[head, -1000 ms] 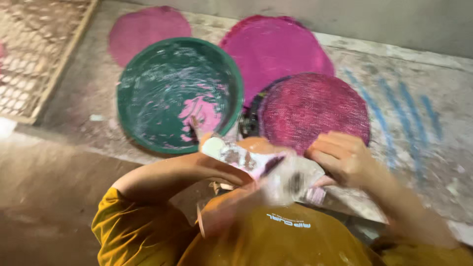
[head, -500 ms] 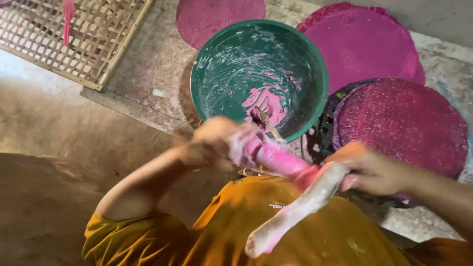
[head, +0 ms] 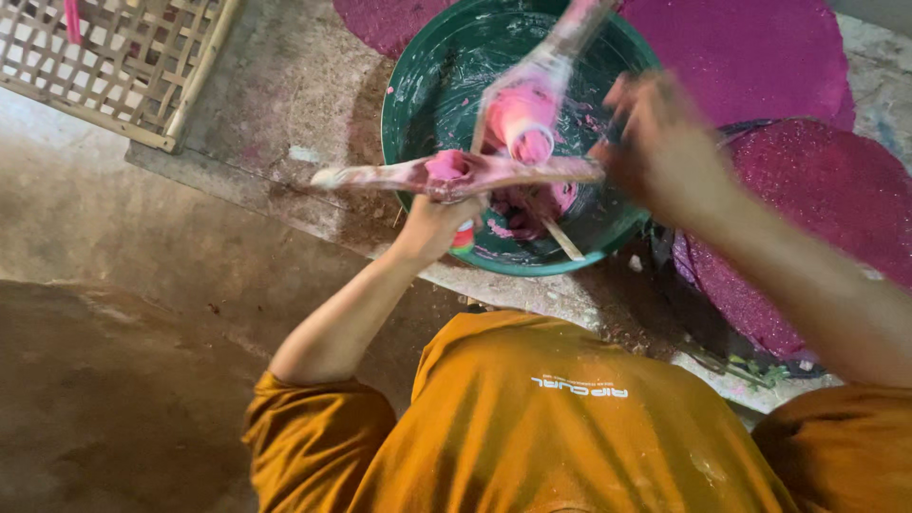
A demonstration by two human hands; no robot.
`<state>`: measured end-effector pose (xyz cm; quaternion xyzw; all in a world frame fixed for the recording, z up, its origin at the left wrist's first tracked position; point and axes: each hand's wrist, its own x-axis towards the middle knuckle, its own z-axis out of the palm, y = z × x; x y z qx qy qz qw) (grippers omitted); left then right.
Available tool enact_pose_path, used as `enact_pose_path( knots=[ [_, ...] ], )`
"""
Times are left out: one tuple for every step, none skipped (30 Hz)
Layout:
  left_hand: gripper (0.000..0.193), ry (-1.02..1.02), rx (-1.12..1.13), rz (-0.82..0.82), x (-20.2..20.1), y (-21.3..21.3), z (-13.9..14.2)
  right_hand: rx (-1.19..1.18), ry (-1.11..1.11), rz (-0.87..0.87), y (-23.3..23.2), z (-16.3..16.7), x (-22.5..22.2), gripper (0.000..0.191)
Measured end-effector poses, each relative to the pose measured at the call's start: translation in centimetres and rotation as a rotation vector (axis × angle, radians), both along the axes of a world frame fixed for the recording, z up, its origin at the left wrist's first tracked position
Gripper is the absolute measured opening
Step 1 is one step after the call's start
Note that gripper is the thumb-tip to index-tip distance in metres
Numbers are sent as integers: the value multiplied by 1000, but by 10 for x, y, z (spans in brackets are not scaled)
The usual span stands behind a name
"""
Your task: The person scoops pink paste from a green basin and applies it to circular trays using a handheld applicator. They repeatedly load the applicator and spread the paste in circular patterns on multiple trays, then stack the trays and place them into a steamer.
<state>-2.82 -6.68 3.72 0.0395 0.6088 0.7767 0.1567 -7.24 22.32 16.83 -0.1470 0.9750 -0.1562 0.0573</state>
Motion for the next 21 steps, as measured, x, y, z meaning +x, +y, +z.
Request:
enact_pose_path(
  knots=[
    [24, 69, -2, 111, -4, -3, -2, 101, -118, 24, -17, -25, 1, 52],
    [27, 134, -4, 221, -6, -5, -4, 339, -249, 181, -28, -48, 3, 60],
    [28, 244, -48, 284, -8, -4, -6, 336, -331, 203, -34, -70, 5, 58],
    [30, 359, -93, 349, -10, -2, -8, 315, -305, 299, -36, -89, 3, 47],
    [31, 476, -139, 416, -11, 1, -10, 294, -276, 397, -33, -103, -2, 37],
    [30, 476, -143, 441, -12, 5, -12, 393, -298, 364, -26, -112, -12, 30],
    [29, 478, -146, 465, -12, 8, -13, 491, -318, 329, -17, -117, -22, 23],
    [28, 478, -148, 485, -11, 11, -14, 589, -340, 292, -7, -118, -32, 19],
    [34, 451, -91, 491, -9, 13, -15, 532, -281, 301, 4, -115, -41, 25],
    [39, 427, -34, 495, -7, 14, -16, 475, -221, 309, 13, -110, -47, 32],
    [45, 405, 24, 500, -5, 15, -16, 502, -198, 258, 17, -107, -51, 28],
    [44, 422, -10, 504, -3, 15, -16, 527, -179, 208, 19, -103, -50, 25],
    [42, 435, -44, 506, 0, 15, -16, 552, -164, 158, 17, -100, -45, 25],
    [41, 449, -80, 507, 1, 15, -16, 581, -197, 170, 14, -99, -38, 27],
    [39, 492, -89, 527, 2, 16, -16, 609, -227, 180, 8, -101, -26, 29],
    [37, 538, -96, 548, 3, 17, -17, 638, -254, 189, 2, -104, -15, 31],
    [36, 581, -100, 570, 2, 19, -17, 621, -229, 199, -3, -108, -4, 34],
    [36, 558, -94, 583, 2, 20, -17, 603, -212, 211, -6, -112, 5, 37],
    [37, 535, -89, 594, 1, 21, -16, 582, -195, 220, -7, -116, 10, 42],
    [38, 519, -85, 607, 0, 22, -16, 551, -186, 242, -7, -121, 11, 45],
    [36, 520, -83, 604, -1, 22, -15, 521, -170, 268, -5, -124, 10, 49]
  ],
)
